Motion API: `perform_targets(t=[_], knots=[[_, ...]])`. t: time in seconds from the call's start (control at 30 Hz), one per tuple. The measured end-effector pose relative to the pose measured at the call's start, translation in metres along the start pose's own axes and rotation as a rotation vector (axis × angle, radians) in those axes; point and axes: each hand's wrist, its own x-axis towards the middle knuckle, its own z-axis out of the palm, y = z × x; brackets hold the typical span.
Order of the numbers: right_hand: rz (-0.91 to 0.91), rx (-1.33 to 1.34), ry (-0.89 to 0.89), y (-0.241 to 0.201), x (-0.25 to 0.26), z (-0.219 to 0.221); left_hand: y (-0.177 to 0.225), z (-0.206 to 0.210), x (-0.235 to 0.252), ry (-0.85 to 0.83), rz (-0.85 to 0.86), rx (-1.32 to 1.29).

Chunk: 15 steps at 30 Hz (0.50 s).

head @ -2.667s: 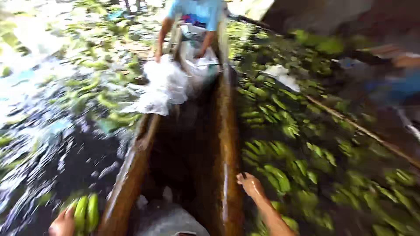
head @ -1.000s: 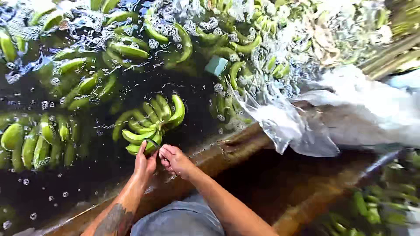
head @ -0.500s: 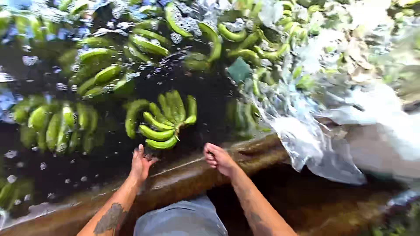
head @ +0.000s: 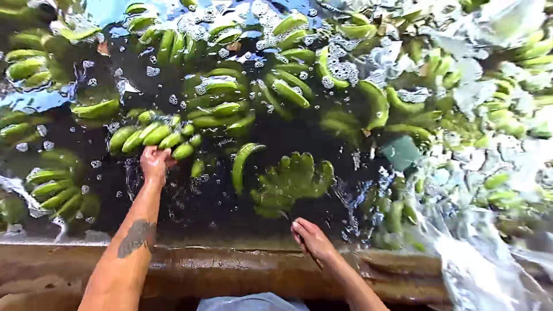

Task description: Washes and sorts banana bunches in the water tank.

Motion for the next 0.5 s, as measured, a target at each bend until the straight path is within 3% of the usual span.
perform_targets(t=[0.1, 0.17, 0.23, 0.3, 0.33, 0.4, 0.5], knots=[[-0.057, -0.079, -0.044, -0.026, 0.015, 0.008, 0.065, 0.001, 0.035, -0.25, 0.083, -0.226], [-0.082, -0.088, -0.053, -0.035, 0.019, 0.008, 0.095, -0.009, 0.052, -0.336, 0.262, -0.391], [-0.097, -0.076, -0.037, -0.037, 0.023, 0.003, 0.109, -0.029, 0.062, -0.173, 0.451, -0.372], [-0.095, -0.081, -0.012, -0.036, 0.028, -0.004, 0.086, -0.06, 0.069, 0.158, 0.52, -0.164], [-0.089, -0.087, 0.0, -0.034, 0.03, -0.006, 0.062, -0.074, 0.072, 0.318, 0.476, -0.033], [-0.052, -0.086, 0.018, -0.026, 0.032, -0.008, 0.011, -0.089, 0.073, 0.474, 0.173, 0.059], [0.015, -0.096, 0.007, -0.013, 0.03, -0.008, -0.04, -0.076, 0.078, 0.309, -0.316, -0.147]])
